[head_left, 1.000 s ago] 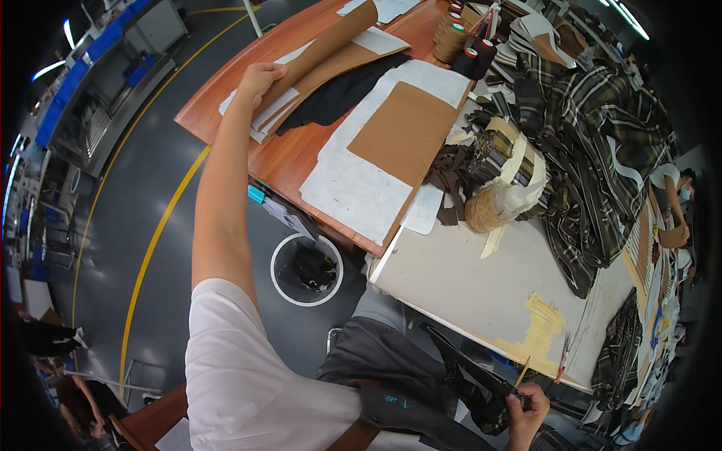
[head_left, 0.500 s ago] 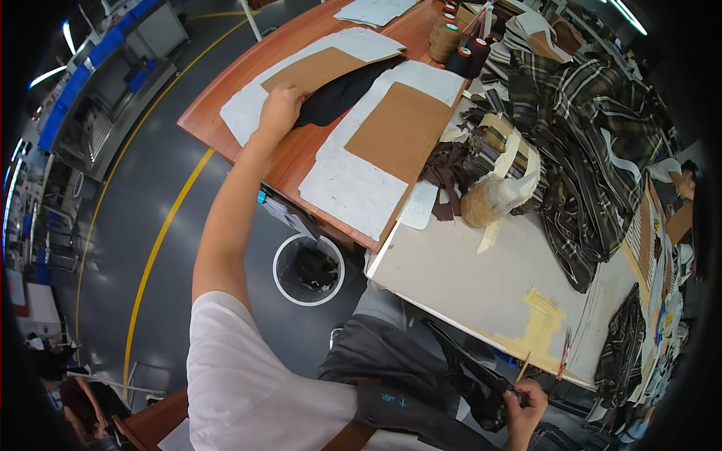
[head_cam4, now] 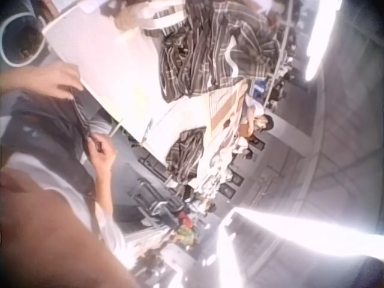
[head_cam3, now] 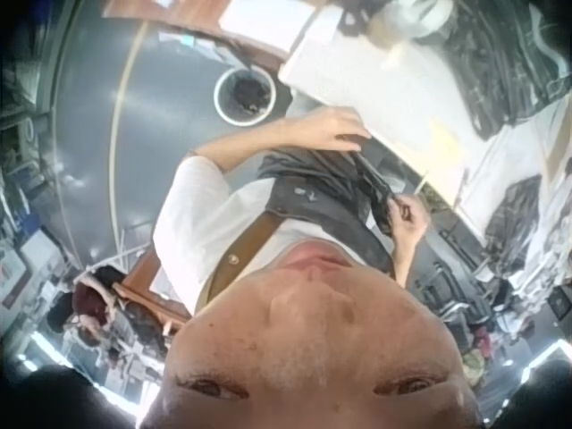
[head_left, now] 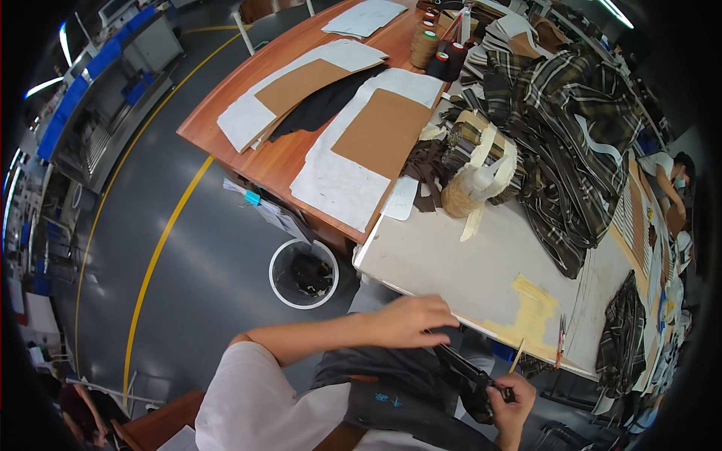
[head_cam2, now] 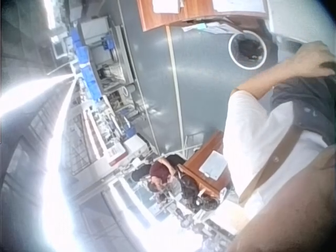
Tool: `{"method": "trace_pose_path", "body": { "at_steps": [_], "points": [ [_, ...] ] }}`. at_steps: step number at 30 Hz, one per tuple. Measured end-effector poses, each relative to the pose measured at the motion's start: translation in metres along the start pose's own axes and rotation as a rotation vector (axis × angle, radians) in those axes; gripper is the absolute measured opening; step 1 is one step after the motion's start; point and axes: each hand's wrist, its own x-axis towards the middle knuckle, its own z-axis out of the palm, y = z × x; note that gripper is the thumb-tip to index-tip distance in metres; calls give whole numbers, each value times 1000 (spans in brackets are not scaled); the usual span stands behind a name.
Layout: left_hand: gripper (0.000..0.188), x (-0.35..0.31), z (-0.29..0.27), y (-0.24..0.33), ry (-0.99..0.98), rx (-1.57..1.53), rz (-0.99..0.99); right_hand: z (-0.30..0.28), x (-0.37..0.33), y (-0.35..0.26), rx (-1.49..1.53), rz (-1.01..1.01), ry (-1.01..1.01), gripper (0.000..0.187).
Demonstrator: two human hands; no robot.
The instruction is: Assembling and checking plaid fabric components in a garment workshop.
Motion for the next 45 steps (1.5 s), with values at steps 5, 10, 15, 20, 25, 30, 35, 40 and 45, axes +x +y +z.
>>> {"method": "trace_pose_path", "body": {
  "at_steps": [5, 10, 15, 20, 25, 30, 35, 40, 45],
  "points": [
    [23, -13, 69, 6, 32, -150, -144, 6, -3, -11, -10, -18, -59, 14],
    [15, -20, 81, 13, 130, -199, -136, 4, -11, -1, 9, -59, -30, 14],
    [15, -30, 86, 10, 158, -295, -136, -2, -22, 13, 28, -40, 0, 13],
    [15, -46, 98, -4, 262, -7, -282, -8, -26, 21, 55, -50, 84, 15],
    [19, -50, 114, -3, 254, -87, -462, -4, -30, 21, 61, -53, 74, 16],
    [38, -43, 117, 5, 307, -212, -234, 0, -31, 14, 95, -11, 51, 16],
    [39, -38, 122, 9, 363, -151, -319, 5, -34, 6, 94, 11, 29, 16],
    [37, -32, 129, 1, 345, -134, -190, 5, -40, 5, 107, 26, 62, 16],
    [33, -20, 132, 19, 382, -101, -266, -4, -46, 13, 113, 57, 104, 17]
  ]
}}
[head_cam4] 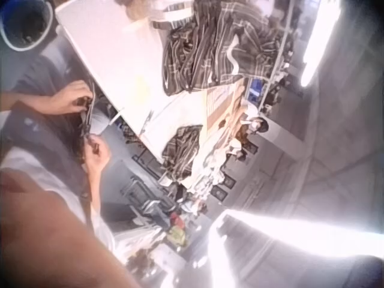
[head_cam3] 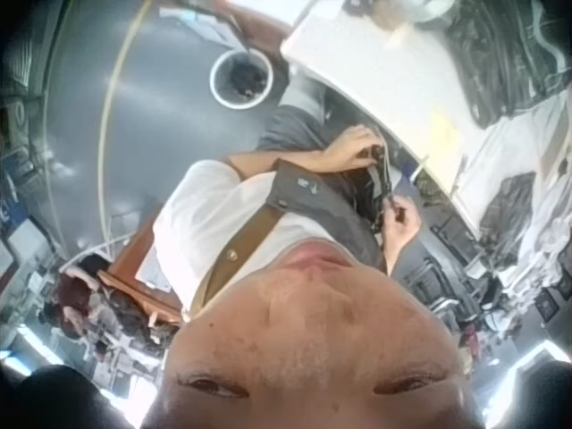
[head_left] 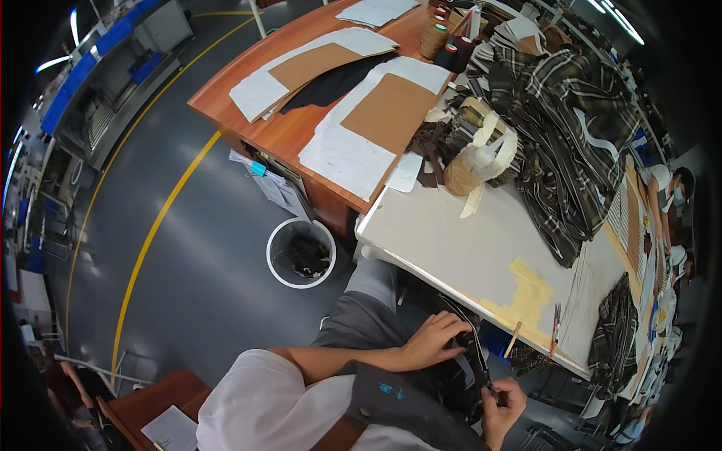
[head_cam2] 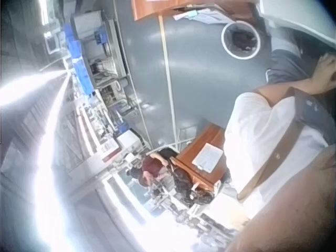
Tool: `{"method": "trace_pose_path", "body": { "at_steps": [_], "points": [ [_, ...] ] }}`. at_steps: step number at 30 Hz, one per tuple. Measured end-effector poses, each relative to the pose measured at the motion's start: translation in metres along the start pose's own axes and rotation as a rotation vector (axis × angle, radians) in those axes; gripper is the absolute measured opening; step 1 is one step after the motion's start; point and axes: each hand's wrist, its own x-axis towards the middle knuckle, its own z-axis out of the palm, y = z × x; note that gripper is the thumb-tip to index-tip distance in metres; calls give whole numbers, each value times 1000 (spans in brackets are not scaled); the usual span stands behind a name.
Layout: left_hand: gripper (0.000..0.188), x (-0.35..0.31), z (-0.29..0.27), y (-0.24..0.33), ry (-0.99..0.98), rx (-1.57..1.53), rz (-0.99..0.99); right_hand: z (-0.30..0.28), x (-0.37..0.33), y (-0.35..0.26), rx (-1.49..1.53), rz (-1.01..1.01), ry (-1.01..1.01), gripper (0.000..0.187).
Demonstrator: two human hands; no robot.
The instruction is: Assembling and checking plaid fabric components in a garment workshop.
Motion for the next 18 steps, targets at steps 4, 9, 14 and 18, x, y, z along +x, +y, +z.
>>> {"method": "trace_pose_path", "body": {
  "at_steps": [4, 9, 14, 18],
  "points": [
    [35, 3, 20, -5, 20, -8, -65, -4, -8, 1, -53, -35, 9, 17],
    [28, 10, 24, -7, 29, 75, 130, -16, -17, 14, -37, -18, 93, 15],
    [21, 13, 27, -6, 24, 23, 207, -29, -21, 24, 70, 100, 211, 14],
    [17, 17, 26, -2, 19, 37, 280, -33, -18, 26, 30, 135, 312, 14]
  ]
}}
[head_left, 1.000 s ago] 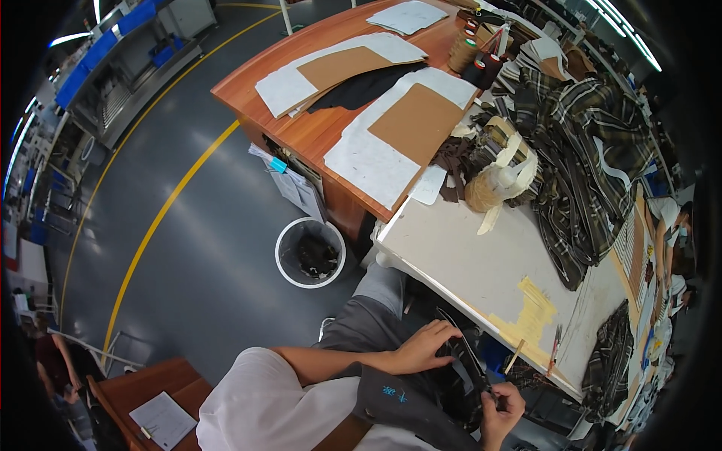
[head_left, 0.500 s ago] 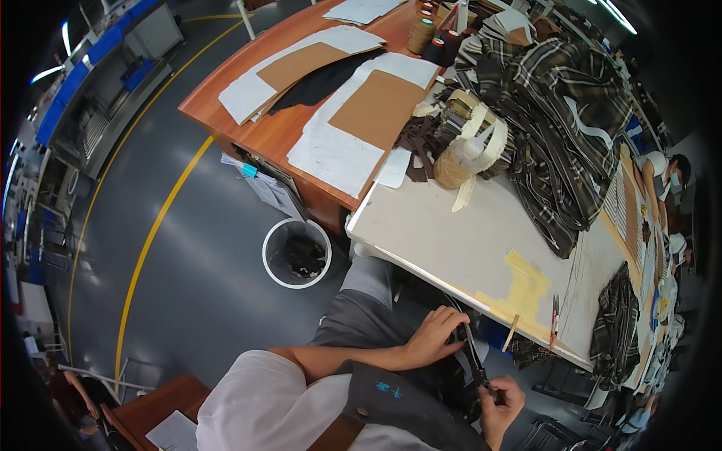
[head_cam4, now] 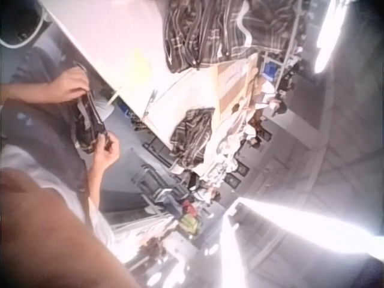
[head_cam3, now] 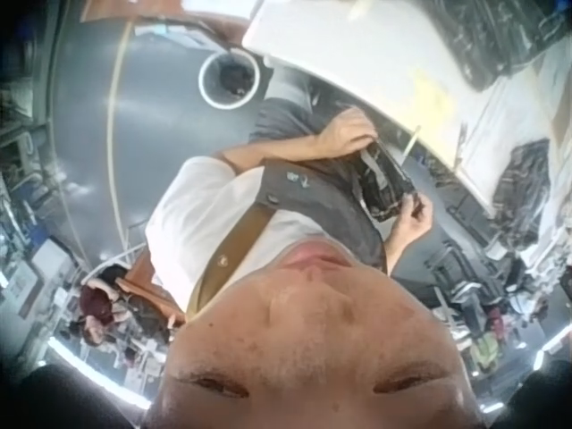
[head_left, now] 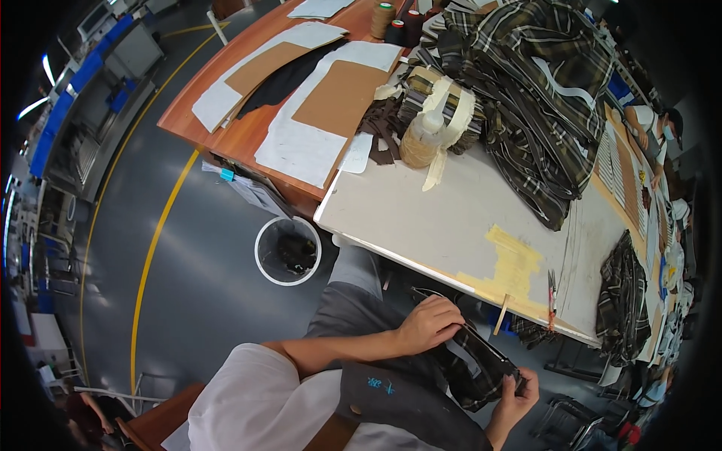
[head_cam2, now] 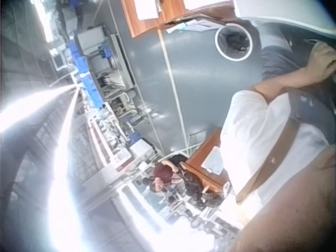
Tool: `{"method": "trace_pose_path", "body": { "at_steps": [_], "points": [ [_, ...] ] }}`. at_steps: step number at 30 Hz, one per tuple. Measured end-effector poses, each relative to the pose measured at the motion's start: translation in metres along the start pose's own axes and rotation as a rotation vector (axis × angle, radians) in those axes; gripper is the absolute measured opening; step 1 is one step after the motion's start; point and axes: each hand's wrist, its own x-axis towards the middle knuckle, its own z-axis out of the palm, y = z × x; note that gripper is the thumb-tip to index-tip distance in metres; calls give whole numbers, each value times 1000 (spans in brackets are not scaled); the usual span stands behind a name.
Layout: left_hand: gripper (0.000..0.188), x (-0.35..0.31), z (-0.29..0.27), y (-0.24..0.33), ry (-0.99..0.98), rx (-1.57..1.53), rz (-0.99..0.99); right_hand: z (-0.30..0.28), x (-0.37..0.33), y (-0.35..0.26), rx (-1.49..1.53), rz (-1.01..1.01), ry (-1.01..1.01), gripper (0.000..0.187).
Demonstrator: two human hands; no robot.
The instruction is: Assembling and checking plaid fabric components in a garment workshop.
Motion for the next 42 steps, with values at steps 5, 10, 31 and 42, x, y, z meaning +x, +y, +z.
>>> {"method": "trace_pose_path", "body": {
  "at_steps": [5, 10, 31, 42],
  "points": [
    [13, 6, -9, 9, -202, -50, -53, -10, 10, 15, 5, 30, 64, 16],
    [13, 3, -7, 8, -443, -238, -173, -5, 11, 18, 5, 18, -2, 15],
    [33, -11, 2, 29, -654, -1967, -1282, 31, 25, 2, -183, -296, -371, 15],
    [31, 4, -1, 39, -1006, -1658, -1117, 30, 28, 24, -113, -431, -353, 9]
  ]
}}
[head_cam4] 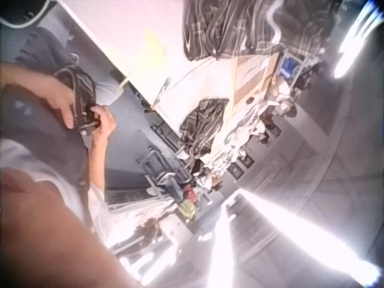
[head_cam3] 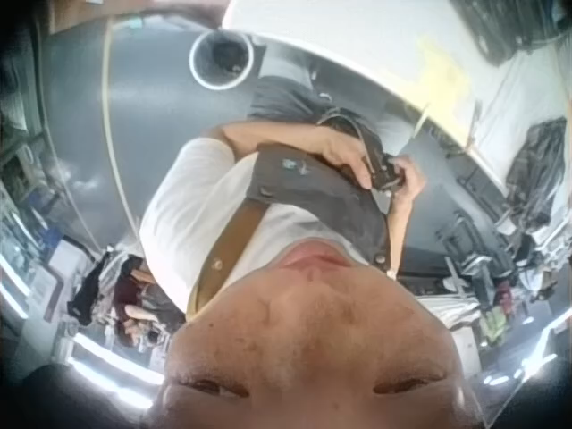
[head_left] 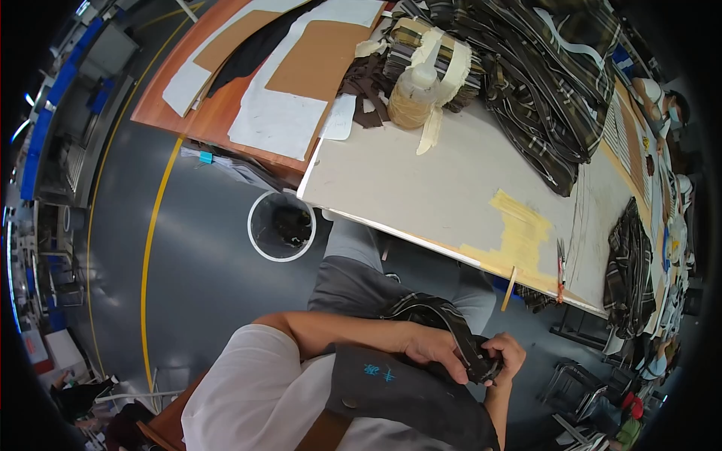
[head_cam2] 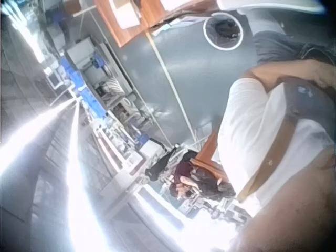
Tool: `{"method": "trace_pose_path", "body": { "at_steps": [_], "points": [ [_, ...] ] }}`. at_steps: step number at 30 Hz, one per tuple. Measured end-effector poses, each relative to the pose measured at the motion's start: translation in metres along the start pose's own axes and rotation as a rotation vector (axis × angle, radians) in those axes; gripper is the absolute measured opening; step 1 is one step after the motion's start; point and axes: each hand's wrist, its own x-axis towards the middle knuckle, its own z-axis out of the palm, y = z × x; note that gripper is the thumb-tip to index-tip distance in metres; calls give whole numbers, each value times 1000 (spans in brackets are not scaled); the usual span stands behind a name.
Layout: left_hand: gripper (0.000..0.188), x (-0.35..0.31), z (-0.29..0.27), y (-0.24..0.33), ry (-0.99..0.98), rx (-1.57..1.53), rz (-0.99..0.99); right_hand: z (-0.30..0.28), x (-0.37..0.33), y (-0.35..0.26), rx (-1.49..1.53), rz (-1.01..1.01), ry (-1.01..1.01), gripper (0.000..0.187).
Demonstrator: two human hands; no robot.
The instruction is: Assembling and checking plaid fabric components in a garment workshop.
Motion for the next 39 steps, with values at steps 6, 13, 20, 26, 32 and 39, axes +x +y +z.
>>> {"method": "trace_pose_path", "body": {
  "at_steps": [6, 13, 20, 26, 32, 39],
  "points": [
    [28, 9, -5, -1, -6, 115, 65, -6, -8, 10, 55, -18, -91, 12],
    [26, 23, -29, -16, 255, -63, 127, -8, -13, 8, 2, -77, 172, 21],
    [27, 26, -37, -5, 399, -147, 137, -8, -9, 24, 19, 91, 193, 20],
    [26, 32, -51, -12, 582, -295, 42, 2, -18, 40, 201, 406, 227, 11],
    [28, 35, -60, -18, 611, -360, 17, 6, -20, 43, 298, 522, 270, 12],
    [24, 43, -57, -10, 626, -497, 46, 19, -16, 52, 364, 609, 405, 6]
  ]
}}
